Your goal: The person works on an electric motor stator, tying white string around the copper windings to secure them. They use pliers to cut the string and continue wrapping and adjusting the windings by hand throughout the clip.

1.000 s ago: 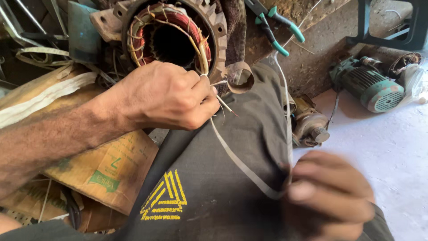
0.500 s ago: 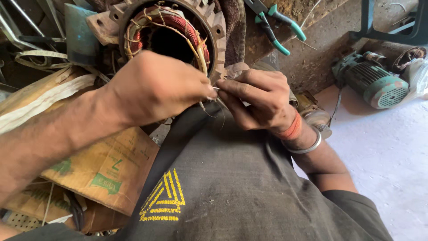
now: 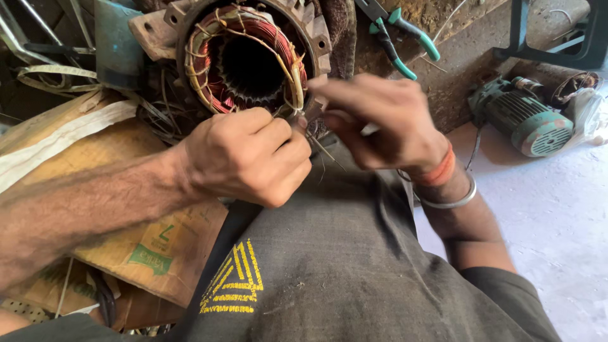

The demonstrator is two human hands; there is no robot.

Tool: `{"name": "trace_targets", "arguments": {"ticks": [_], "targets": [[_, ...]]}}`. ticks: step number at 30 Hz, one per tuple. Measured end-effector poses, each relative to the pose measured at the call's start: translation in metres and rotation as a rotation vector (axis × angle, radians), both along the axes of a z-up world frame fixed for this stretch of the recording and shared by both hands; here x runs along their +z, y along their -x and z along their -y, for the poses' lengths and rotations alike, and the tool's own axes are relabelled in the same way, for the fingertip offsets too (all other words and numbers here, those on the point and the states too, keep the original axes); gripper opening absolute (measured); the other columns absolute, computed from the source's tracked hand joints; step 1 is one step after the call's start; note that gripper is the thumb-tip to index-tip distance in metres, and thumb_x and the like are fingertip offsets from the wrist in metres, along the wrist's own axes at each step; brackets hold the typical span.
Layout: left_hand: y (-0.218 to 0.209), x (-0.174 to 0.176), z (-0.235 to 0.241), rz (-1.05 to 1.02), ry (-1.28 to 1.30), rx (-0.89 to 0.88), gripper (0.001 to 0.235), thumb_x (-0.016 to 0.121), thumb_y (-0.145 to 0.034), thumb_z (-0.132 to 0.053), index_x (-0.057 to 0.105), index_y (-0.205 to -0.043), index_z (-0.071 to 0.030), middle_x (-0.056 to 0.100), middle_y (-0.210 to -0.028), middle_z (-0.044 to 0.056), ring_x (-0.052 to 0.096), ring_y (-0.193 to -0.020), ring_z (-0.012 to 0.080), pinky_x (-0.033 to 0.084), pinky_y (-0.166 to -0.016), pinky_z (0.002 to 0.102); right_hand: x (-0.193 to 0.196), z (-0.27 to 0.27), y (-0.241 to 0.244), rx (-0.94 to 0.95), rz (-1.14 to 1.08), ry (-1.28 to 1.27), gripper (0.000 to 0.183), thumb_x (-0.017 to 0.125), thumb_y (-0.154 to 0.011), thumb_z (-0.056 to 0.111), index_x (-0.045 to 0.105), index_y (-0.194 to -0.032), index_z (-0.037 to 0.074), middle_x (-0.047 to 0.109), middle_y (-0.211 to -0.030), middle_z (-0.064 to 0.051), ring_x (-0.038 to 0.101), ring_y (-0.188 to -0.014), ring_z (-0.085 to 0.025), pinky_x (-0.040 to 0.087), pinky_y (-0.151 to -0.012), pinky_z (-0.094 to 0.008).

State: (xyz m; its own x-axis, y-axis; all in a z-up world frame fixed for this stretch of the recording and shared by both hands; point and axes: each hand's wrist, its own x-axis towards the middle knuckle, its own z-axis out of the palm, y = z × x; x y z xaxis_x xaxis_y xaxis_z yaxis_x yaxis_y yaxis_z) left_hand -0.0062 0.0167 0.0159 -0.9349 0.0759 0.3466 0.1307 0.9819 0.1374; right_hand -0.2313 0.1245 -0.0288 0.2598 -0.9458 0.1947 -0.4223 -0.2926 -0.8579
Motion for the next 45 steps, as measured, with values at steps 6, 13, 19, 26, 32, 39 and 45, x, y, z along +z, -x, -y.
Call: {"name": "trace_targets", "arguments": {"ticks": [6,13,19,26,32,39,45], "targets": [[-0.01,0.004,0.011,-0.094,0.015,-0.05,0.016,0.066,-0.07,-0.016,0.066,-0.065,-0.001,0.072,-0.084,0.015,0.06,-0.061,0.0144,0.044,-0.054,0.024,-0.001,0.009,-0.005,0.156,0.018,0.087,0.04,0.075,-0.101,0.003,0.062,-0.139,0.006,0.064,-0.097,-0.008,0.066,-0.074,-0.022,0.054,-0.063,-0.031],[-0.018,0.0,0.014,-0.073,0.055,-0.08,0.017,0.071,-0.083,-0.014,0.071,-0.075,0.001,0.073,-0.09,0.014,0.063,-0.065,0.0141,0.043,-0.054,0.024,-0.023,-0.011,-0.025,-0.054,-0.071,0.253,0.019,0.075,-0.095,-0.003,0.065,-0.112,-0.005,0.066,-0.092,-0.016,0.059,-0.062,-0.016,0.045,-0.048,-0.028],[-0.036,-0.012,0.019,-0.062,-0.376,0.113,0.01,0.072,-0.084,-0.004,0.072,-0.074,-0.005,0.075,-0.091,0.005,0.06,-0.06,0.0099,0.044,-0.051,0.026,-0.03,-0.024,-0.023,-0.208,-0.113,0.181,0.009,0.069,-0.101,-0.004,0.066,-0.11,-0.004,0.061,-0.088,-0.01,0.055,-0.064,-0.013,0.04,-0.045,-0.028],[-0.036,-0.01,0.017,0.008,-0.28,-0.053,0.008,0.072,-0.091,-0.012,0.071,-0.083,-0.011,0.077,-0.103,0.001,0.06,-0.06,0.0064,0.045,-0.047,0.023,0.006,-0.007,-0.014,-0.058,0.088,-0.055,0.007,0.061,-0.092,0.001,0.06,-0.095,-0.005,0.059,-0.106,-0.021,0.063,-0.086,-0.028,0.054,-0.073,-0.035],[-0.026,-0.006,0.01,0.22,-0.501,-0.073,0.01,0.063,-0.084,-0.01,0.067,-0.093,-0.01,0.064,-0.087,0.002,0.063,-0.059,0.0151,0.049,-0.044,0.031,-0.001,0.004,-0.033,0.03,0.745,-0.643,0.005,0.05,-0.1,0.007,0.052,-0.098,0.002,0.071,-0.114,-0.016,0.062,-0.066,-0.007,0.055,-0.061,-0.024],[-0.033,-0.023,0.011,0.209,-0.642,0.044,0.014,0.067,-0.081,-0.019,0.057,-0.076,-0.011,0.054,-0.077,0.004,0.059,-0.061,0.0219,0.049,-0.048,0.037,-0.019,0.018,-0.006,0.352,0.275,-0.065,0.012,0.054,-0.098,-0.009,0.05,-0.105,0.0,0.063,-0.103,-0.016,0.066,-0.079,-0.027,0.055,-0.064,-0.034],[-0.035,-0.027,0.01,0.227,-0.469,0.051,0.014,0.067,-0.074,-0.023,0.058,-0.074,-0.013,0.056,-0.076,0.002,0.06,-0.063,0.0205,0.05,-0.049,0.035,-0.012,0.04,-0.004,0.419,0.134,0.054,0.021,0.061,-0.087,-0.012,0.053,-0.102,0.001,0.068,-0.1,-0.016,0.066,-0.071,-0.027,0.053,-0.056,-0.038]]}}
